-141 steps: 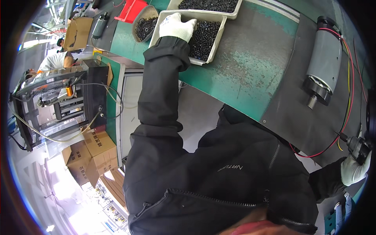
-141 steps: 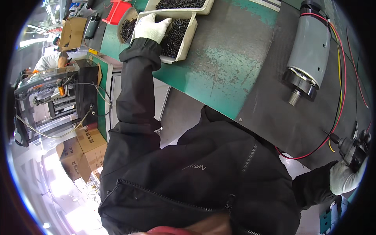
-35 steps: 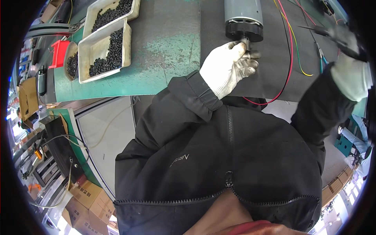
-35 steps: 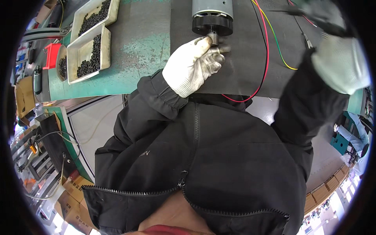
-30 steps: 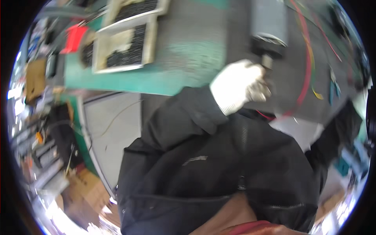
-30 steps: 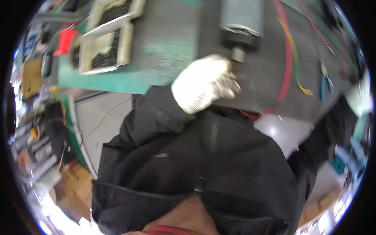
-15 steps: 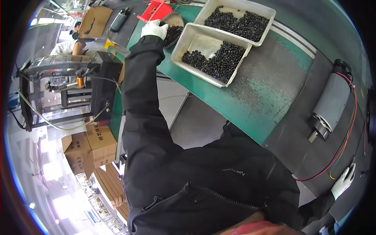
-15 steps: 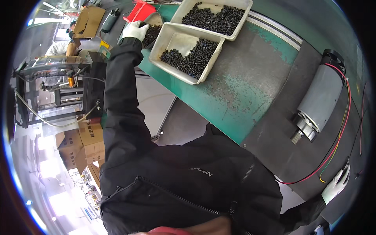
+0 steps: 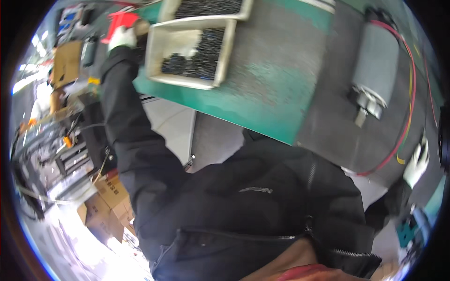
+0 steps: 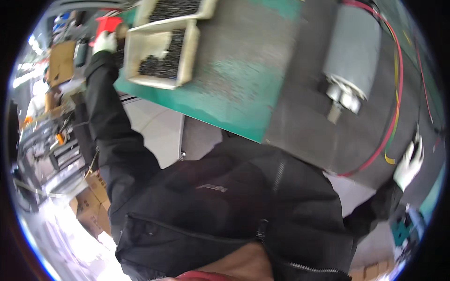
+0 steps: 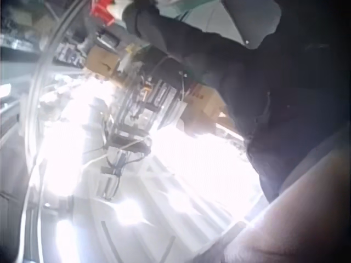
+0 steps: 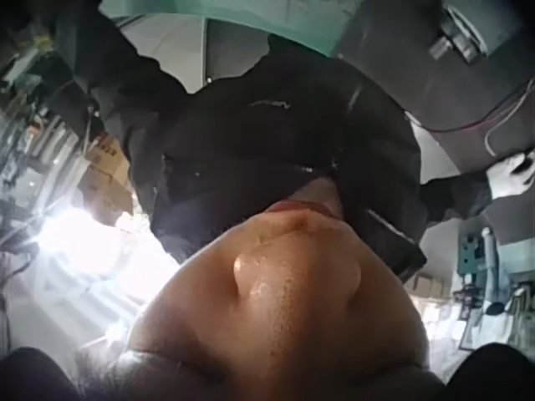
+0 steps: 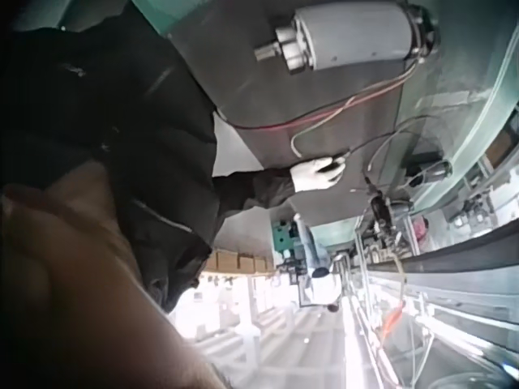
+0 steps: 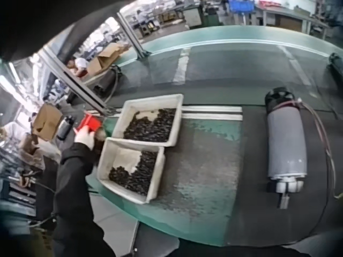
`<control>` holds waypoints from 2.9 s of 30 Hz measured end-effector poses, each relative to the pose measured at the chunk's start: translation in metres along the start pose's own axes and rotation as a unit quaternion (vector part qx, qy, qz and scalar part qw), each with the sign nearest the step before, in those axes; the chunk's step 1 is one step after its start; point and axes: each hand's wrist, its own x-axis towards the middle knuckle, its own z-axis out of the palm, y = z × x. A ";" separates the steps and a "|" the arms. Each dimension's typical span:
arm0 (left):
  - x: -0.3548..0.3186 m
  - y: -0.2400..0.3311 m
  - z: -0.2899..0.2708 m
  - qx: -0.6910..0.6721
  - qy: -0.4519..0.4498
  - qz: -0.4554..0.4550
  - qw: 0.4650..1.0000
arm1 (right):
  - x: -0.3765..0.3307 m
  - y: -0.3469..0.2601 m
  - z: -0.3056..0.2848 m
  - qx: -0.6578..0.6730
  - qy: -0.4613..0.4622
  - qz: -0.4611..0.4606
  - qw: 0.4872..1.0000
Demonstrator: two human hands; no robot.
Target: Assemble electric motors and fan components using an electric screwdriver and pliers.
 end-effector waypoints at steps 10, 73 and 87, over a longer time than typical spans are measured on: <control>-0.029 -0.002 0.012 -0.489 -0.056 -0.109 0.864 | -0.014 0.014 -0.005 -0.134 0.043 0.165 0.976; -0.167 0.489 -0.150 -0.526 -0.126 0.206 0.815 | 0.100 -0.198 0.042 0.863 -0.247 0.166 0.407; -0.253 0.387 -0.220 -0.744 -0.040 0.520 0.417 | 0.066 -0.229 -0.202 0.119 -0.165 -0.317 0.926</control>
